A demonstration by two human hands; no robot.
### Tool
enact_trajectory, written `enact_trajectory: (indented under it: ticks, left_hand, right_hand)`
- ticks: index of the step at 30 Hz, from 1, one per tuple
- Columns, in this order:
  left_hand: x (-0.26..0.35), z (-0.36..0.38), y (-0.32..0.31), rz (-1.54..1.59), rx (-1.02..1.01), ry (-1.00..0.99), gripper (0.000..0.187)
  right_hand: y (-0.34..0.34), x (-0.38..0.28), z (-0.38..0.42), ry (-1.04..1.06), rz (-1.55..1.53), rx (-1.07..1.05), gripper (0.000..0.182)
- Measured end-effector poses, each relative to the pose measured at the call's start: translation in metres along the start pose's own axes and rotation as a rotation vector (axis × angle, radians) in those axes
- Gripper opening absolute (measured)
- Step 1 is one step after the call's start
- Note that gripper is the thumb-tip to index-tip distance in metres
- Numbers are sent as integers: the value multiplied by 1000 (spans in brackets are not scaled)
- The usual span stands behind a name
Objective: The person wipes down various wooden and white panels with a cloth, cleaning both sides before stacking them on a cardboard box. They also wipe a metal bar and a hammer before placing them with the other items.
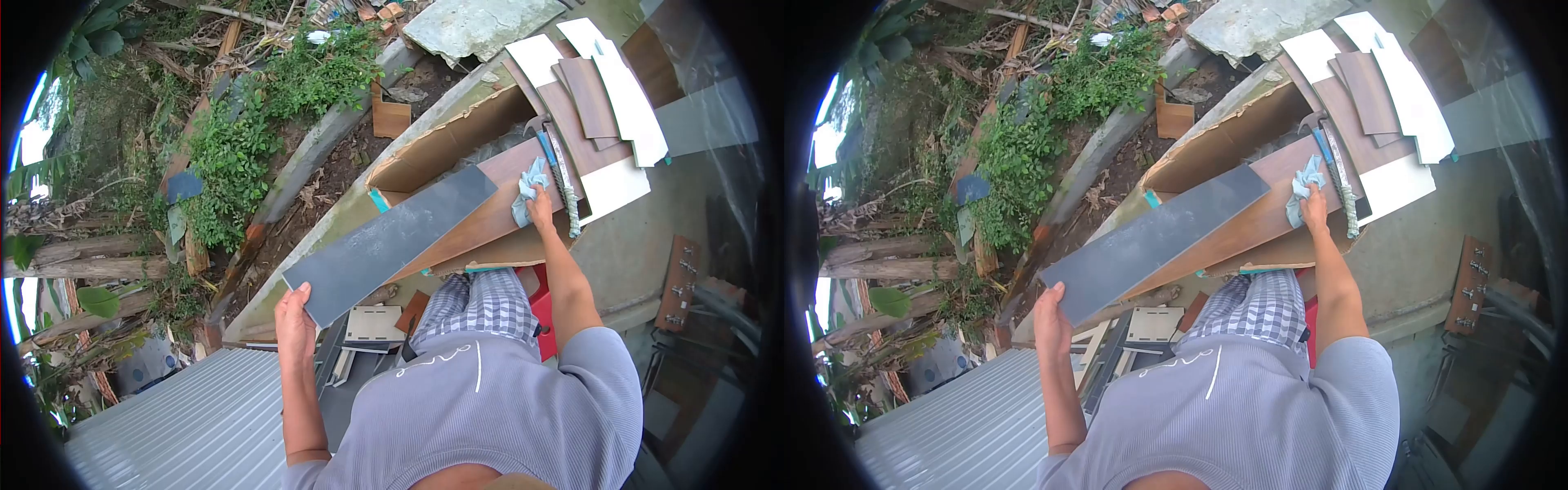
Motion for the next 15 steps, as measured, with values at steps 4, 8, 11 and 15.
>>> enact_trajectory:
  ticks: [4, 8, 11, 15]
  left_hand:
    - [-15, -10, -12, -127, -17, -3, 24]
    - [3, -12, -24, -424, 60, -189, 38]
    - [3, -10, -30, -290, 172, -212, 47]
    - [-11, -7, -36, -136, 143, -326, 62]
  right_hand:
    - [21, -93, 13, 100, -309, -164, 39]
    - [41, -267, 58, 362, -428, -376, 36]
    - [75, -404, 120, 721, -582, -360, 36]
    - [81, -496, 207, 1048, -620, -348, 47]
Point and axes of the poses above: each hand's wrist, its own z-axis away from the middle knuckle, its own y-axis out of the back of the hand, x = y × z, the point moved 9 cm from there along -z, towards the middle knuckle, and after that the axes turned 2 degrees about -y, right-handed, at the moved point
